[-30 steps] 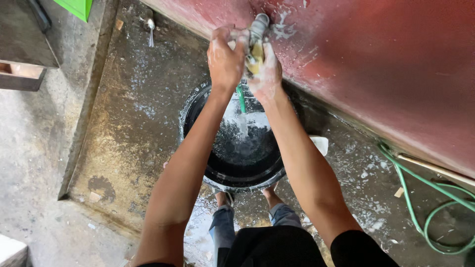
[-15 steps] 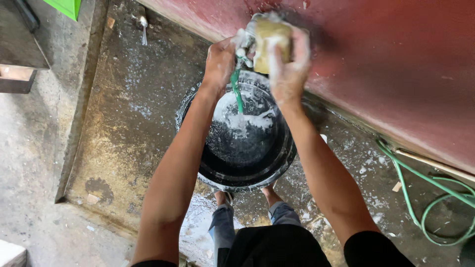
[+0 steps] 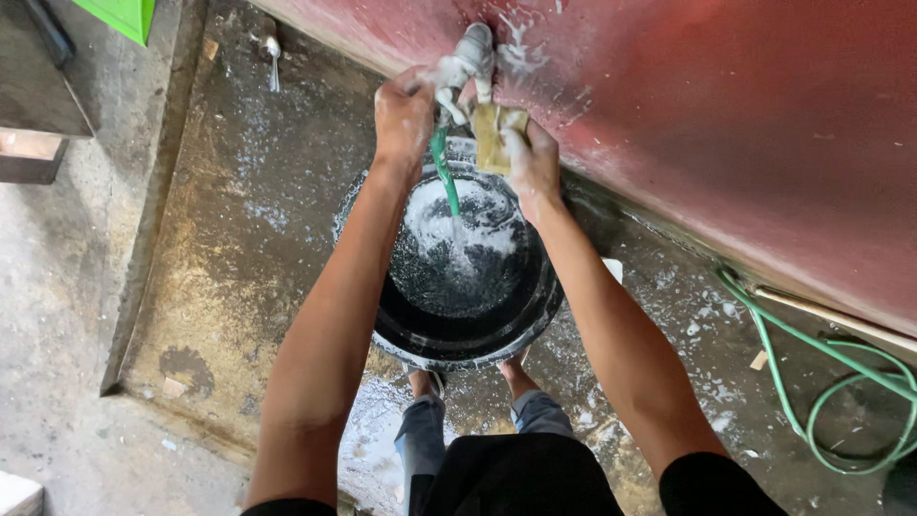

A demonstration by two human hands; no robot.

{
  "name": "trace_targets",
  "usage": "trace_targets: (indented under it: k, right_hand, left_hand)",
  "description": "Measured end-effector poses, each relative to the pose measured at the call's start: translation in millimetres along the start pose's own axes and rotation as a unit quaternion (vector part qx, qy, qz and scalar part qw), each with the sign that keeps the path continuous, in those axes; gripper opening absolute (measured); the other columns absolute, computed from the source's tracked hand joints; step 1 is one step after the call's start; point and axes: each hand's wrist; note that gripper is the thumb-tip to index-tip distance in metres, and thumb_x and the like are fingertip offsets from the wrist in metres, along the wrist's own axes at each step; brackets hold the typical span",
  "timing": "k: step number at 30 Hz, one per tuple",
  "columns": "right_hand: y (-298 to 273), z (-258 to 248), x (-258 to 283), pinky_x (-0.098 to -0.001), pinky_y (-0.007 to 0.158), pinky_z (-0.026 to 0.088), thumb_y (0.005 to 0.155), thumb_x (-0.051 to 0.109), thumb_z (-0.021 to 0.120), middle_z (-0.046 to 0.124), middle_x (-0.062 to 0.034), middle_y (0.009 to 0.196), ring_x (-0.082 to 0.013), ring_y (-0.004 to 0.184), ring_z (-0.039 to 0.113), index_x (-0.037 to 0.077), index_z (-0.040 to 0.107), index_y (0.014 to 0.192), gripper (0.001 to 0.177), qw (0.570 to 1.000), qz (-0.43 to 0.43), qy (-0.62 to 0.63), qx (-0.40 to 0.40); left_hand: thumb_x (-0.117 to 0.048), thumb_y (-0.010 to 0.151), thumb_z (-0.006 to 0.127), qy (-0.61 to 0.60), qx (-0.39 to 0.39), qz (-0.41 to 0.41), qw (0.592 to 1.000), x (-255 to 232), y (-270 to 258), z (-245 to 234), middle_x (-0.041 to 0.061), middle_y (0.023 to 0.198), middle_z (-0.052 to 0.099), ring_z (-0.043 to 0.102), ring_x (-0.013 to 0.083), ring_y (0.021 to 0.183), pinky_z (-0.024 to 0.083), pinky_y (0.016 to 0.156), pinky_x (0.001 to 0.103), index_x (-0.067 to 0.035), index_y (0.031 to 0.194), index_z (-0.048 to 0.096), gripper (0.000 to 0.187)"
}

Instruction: The person washes a knife and a pair of pliers in a basin of soapy water using a sponge, then scrubs a vertical PVC pipe on a wall.

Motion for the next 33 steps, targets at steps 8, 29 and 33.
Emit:
trace_targets:
  k: [8,29,33]
  right_hand:
    - [52,53,-3,-0.0296,0.062,0.051,0.105,0.033,0.054,0.067,-0.0044,0.097,-0.0156,0.078,0.064,0.010,0.066,0.107,0.026,0.910,0.098,0.339,0.219]
    - [68,65,-56,-0.0467,0.103,0.048,0.089,0.033,0.082,0.049,-0.0175,0.124,-0.0344,0.119,0.056,0.003,0.050,0.114,0.051,0.830,-0.443,-0.223,-0.256]
    - [94,58,-92,-0.0402,0.092,0.053,0.088,0.030,0.081,0.058,-0.0111,0.110,-0.0253,0.103,0.062,0.003,0.054,0.114,0.046,0.894,-0.320,-0.186,-0.252]
  left_hand:
    - [-0.010,0.085,0.083,0.036,-0.089,0.189,0.977,-4,-3,-4,0.005,0.086,0.077,0.067,0.0092,0.075,0.054,0.070,0.024,0.003,0.099,0.076,0.020]
    - [-0.045,0.110,0.047,0.186,-0.038,0.271,0.944,7,-50,12,0.023,0.137,0.068,0.065,0.0384,0.132,0.048,0.115,0.045,-0.003,0.142,0.059,0.054]
    - [-0.045,0.110,0.049,0.171,-0.030,0.247,0.953,8,-49,16,0.022,0.137,0.068,0.065,0.0381,0.132,0.048,0.114,0.044,-0.005,0.142,0.059,0.052]
Point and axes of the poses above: each hand's wrist, its own y-axis towards the middle knuckle, its own z-axis out of the palm, x = y × z
